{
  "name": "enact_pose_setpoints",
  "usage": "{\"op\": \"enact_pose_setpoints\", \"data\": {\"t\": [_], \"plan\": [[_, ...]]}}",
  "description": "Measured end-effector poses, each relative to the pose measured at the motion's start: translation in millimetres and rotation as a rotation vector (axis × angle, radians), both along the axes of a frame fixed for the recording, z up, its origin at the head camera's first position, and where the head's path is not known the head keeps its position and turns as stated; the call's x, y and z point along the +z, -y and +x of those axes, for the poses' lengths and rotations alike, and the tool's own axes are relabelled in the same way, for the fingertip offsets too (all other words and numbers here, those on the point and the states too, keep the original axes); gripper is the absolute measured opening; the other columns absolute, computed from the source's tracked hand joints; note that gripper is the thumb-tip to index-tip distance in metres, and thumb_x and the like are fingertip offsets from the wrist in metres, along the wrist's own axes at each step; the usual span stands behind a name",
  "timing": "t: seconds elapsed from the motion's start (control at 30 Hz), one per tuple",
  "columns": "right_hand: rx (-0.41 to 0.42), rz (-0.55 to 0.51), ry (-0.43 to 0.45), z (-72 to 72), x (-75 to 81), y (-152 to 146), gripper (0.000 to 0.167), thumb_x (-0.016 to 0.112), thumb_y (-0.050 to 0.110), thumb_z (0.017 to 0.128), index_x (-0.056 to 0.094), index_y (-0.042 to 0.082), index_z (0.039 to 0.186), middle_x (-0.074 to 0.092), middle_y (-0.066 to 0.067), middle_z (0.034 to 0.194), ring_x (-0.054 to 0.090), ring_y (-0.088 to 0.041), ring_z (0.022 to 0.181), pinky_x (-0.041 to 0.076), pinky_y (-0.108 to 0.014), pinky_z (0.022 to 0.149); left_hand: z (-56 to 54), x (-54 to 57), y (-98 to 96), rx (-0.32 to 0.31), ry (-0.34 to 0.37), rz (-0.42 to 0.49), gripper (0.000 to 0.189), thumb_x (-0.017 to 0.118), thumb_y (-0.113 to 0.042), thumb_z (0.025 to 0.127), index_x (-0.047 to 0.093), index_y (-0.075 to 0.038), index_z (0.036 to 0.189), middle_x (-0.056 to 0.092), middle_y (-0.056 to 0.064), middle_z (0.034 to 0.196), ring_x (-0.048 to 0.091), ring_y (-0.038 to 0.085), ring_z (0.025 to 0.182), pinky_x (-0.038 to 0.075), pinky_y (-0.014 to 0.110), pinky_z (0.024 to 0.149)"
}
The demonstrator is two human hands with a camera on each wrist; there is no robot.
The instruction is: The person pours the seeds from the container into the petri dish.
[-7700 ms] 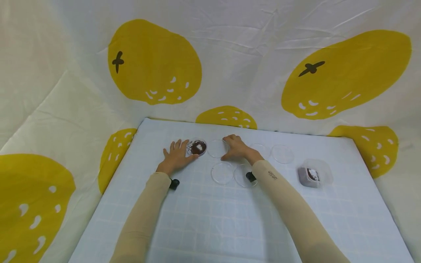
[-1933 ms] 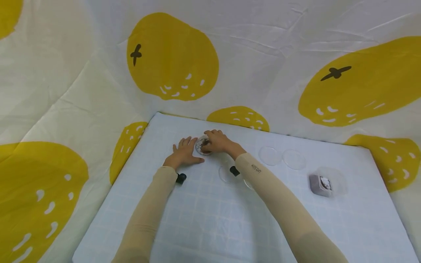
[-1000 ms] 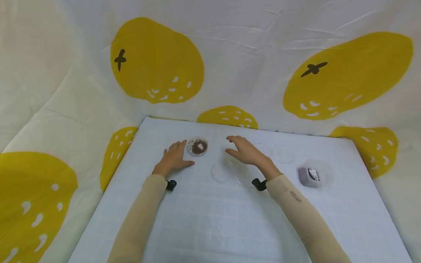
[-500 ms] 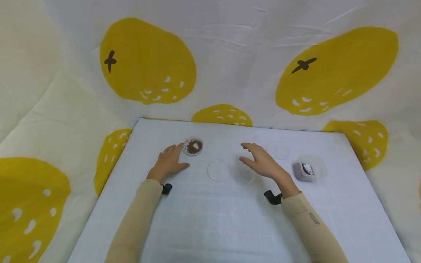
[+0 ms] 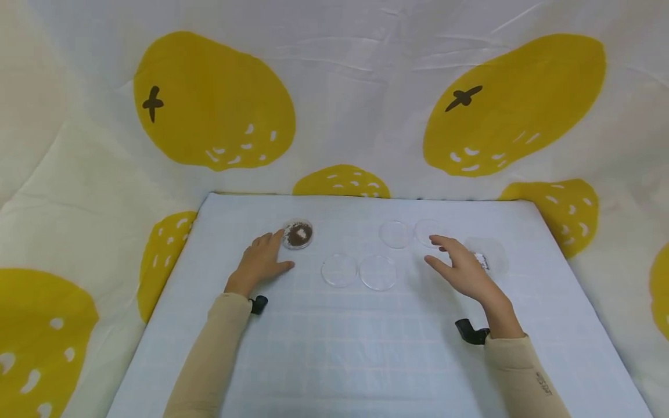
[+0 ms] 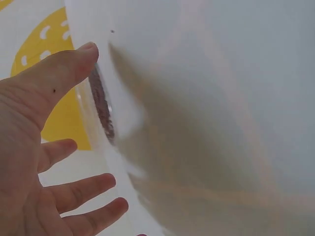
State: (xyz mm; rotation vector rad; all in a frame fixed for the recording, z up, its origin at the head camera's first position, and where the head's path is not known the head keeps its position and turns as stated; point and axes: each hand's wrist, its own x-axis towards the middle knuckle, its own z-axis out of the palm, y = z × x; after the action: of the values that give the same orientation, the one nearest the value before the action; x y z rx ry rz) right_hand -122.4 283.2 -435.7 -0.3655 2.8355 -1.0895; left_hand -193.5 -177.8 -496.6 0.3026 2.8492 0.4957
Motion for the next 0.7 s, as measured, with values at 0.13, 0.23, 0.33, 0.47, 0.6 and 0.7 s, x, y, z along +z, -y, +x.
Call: {"op": "enact_pose_setpoints", "data": {"t": [0.13, 0.23, 0.33, 0.47, 0.6, 0.7], "plan": [[-0.049, 0.003, 0.006, 9.7, 1.5, -15.6, 0.062, 0.059, 0.036, 0.102, 0.041, -0.003, 0.147, 0.047, -0.026, 0.144, 0.045, -0.046, 0.128, 0.038, -0.064, 0.102, -1.9, 6.4, -9.4, -0.029, -0.042, -0.004, 0.091, 0.071, -0.047, 0.091, 0.025, -0.007, 0.158, 0.031, 0.030, 0.153, 0.028, 0.052, 0.139, 0.028, 0.068, 0.107], [-0.075, -0.006, 0.007, 15.8, 1.1, -26.2, 0.061, 0.059, 0.035, 0.102, 0.041, -0.003, 0.147, 0.047, -0.028, 0.143, 0.045, -0.047, 0.129, 0.037, -0.065, 0.102, -4.0, 11.1, -18.5, -0.057, -0.079, -0.004, 0.090, 0.071, -0.050, 0.090, 0.029, -0.006, 0.156, 0.034, 0.030, 0.152, 0.032, 0.051, 0.138, 0.031, 0.066, 0.107], [-0.090, -0.018, -0.007, 21.2, -0.9, -36.2, 0.060, 0.059, 0.032, 0.102, 0.042, -0.004, 0.146, 0.046, -0.028, 0.143, 0.045, -0.046, 0.128, 0.037, -0.064, 0.102, -5.8, 15.2, -28.6, -0.076, -0.099, 0.003, 0.089, 0.071, -0.052, 0.090, 0.031, -0.007, 0.156, 0.036, 0.028, 0.152, 0.034, 0.049, 0.137, 0.034, 0.064, 0.106], [-0.102, -0.023, -0.041, 27.7, -3.5, -46.3, 0.057, 0.060, 0.027, 0.102, 0.043, -0.007, 0.144, 0.045, -0.030, 0.142, 0.047, -0.048, 0.124, 0.038, -0.065, 0.099, -7.7, 19.2, -40.7, -0.099, -0.106, 0.015, 0.086, 0.069, -0.054, 0.090, 0.033, -0.010, 0.154, 0.036, 0.023, 0.152, 0.035, 0.047, 0.136, 0.036, 0.062, 0.106], [-0.127, -0.014, -0.061, 33.6, -4.5, -54.4, 0.057, 0.062, 0.026, 0.101, 0.043, -0.007, 0.144, 0.048, -0.030, 0.139, 0.049, -0.048, 0.122, 0.040, -0.065, 0.096, -9.9, 22.0, -52.9, -0.126, -0.105, 0.023, 0.087, 0.066, -0.057, 0.091, 0.031, -0.010, 0.155, 0.035, 0.019, 0.154, 0.033, 0.042, 0.139, 0.034, 0.059, 0.109], [-0.161, 0.001, -0.066, 39.4, -5.0, -60.5, 0.056, 0.063, 0.026, 0.101, 0.044, -0.005, 0.144, 0.050, -0.029, 0.137, 0.049, -0.047, 0.122, 0.041, -0.066, 0.094, -13.2, 24.1, -64.4, -0.162, -0.113, 0.032, 0.089, 0.065, -0.058, 0.091, 0.030, -0.008, 0.156, 0.037, 0.020, 0.153, 0.033, 0.039, 0.140, 0.033, 0.057, 0.110]]}}
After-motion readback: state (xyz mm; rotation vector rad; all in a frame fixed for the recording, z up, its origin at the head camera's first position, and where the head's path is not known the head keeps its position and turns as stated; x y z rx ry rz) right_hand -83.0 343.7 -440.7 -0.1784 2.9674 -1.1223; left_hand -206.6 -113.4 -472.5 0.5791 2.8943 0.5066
